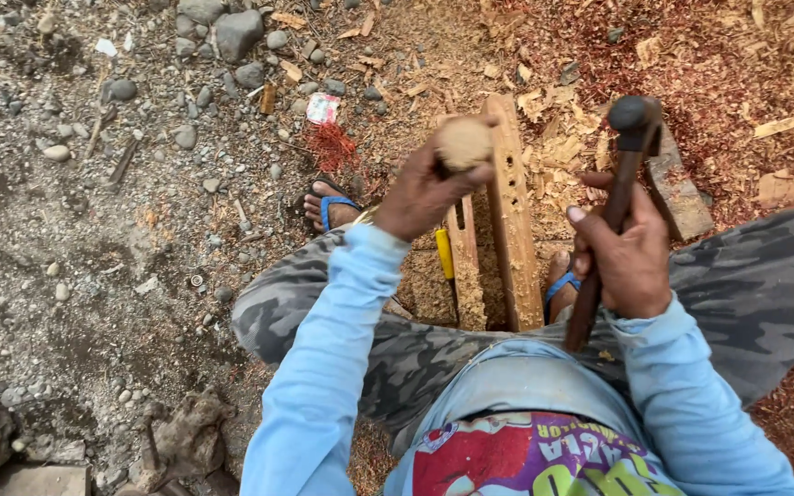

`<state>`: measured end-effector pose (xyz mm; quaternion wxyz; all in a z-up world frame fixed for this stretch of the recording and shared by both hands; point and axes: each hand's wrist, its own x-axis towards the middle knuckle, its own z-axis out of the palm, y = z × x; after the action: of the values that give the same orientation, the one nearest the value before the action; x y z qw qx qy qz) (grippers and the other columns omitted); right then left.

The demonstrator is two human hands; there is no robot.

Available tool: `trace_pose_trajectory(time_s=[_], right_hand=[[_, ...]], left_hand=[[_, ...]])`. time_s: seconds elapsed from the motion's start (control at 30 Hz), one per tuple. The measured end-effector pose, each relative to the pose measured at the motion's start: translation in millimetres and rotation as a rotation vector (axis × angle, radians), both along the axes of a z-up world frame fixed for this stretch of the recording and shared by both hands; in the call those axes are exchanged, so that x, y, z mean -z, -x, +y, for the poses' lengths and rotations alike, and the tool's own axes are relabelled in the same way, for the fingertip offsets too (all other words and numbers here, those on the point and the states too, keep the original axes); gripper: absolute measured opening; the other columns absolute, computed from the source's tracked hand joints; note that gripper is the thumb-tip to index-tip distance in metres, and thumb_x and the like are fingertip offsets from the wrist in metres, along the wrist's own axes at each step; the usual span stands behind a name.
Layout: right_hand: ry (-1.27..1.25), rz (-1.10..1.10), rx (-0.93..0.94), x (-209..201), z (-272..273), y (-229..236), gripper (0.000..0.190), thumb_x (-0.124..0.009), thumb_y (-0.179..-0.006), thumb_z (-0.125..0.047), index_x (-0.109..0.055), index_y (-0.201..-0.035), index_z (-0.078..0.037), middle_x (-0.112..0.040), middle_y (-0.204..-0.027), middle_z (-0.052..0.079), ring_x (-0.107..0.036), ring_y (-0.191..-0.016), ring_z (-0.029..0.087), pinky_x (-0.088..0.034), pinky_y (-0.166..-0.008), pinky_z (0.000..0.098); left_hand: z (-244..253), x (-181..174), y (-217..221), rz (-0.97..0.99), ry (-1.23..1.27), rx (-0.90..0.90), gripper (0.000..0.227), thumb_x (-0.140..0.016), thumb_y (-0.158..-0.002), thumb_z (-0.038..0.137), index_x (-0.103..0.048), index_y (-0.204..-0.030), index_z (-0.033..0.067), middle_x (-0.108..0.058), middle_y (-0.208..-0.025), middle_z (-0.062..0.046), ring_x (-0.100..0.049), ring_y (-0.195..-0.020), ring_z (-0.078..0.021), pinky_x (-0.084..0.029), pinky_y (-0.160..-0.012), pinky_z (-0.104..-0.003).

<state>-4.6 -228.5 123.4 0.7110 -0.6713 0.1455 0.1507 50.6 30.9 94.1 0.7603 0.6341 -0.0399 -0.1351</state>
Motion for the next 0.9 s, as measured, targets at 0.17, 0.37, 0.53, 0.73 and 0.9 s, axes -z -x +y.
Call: trace_pose_trajectory(time_s=[0.17, 0.37, 0.53, 0.73, 0.9], right_hand=[[0.206, -0.033, -0.056, -29, -14, 15, 0.048, -0.070, -0.093, -0.006, -0.054, -0.138, -0.001, -0.059, -0.068, 0.002, -0.055, -0.049, 0.011, -0.044, -0.043, 0.0271], [0.467, -0.099, -0.163, -16, -26, 33, 0.052, -0.076, -0.091, -0.011, -0.055, -0.137, 0.001, -0.065, -0.073, 0.003, -0.059, -0.051, 0.010, -0.048, -0.043, 0.0266], [0.525, -0.153, -0.206, -15, -14, 31, 0.055, -0.078, -0.088, -0.010, -0.056, -0.137, 0.001, -0.063, -0.072, 0.003, -0.058, -0.052, 0.008, -0.046, -0.044, 0.0261], [0.553, -0.170, -0.226, -16, -9, 24, 0.049, -0.078, -0.088, -0.009, -0.059, -0.132, 0.002, -0.062, -0.069, 0.001, -0.056, -0.051, 0.006, -0.044, -0.044, 0.0251], [0.489, -0.173, -0.181, -17, -5, 21, 0.046, -0.078, -0.090, -0.009, -0.060, -0.131, 0.002, -0.063, -0.078, 0.001, -0.055, -0.058, 0.004, -0.044, -0.049, 0.0239]], left_hand=[[-24, 17, -1, -0.079, 0.039, 0.223, 0.056, -0.076, -0.100, 0.028, -0.054, -0.149, 0.0123, -0.065, -0.133, -0.007, -0.064, -0.123, -0.0205, -0.055, -0.115, -0.038], [-28, 44, 3, -0.109, -0.113, 0.281, 0.055, -0.075, -0.093, 0.012, -0.055, -0.144, 0.0091, -0.070, -0.129, -0.010, -0.068, -0.124, -0.0238, -0.053, -0.115, -0.041], [-26, 71, 8, -0.045, -0.114, 0.271, 0.064, -0.078, -0.087, 0.009, -0.049, -0.145, 0.0063, -0.064, -0.130, -0.014, -0.064, -0.126, -0.0258, -0.049, -0.117, -0.043], [-29, 72, 7, -0.192, -0.231, 0.254, 0.073, -0.073, -0.081, 0.003, -0.044, -0.148, 0.0036, -0.058, -0.131, -0.018, -0.060, -0.126, -0.0299, -0.048, -0.114, -0.043], [-32, 57, 1, 0.028, -0.275, 0.381, 0.066, -0.065, -0.081, 0.002, -0.050, -0.145, 0.0064, -0.063, -0.116, -0.012, -0.067, -0.097, -0.0273, -0.060, -0.089, -0.041]])
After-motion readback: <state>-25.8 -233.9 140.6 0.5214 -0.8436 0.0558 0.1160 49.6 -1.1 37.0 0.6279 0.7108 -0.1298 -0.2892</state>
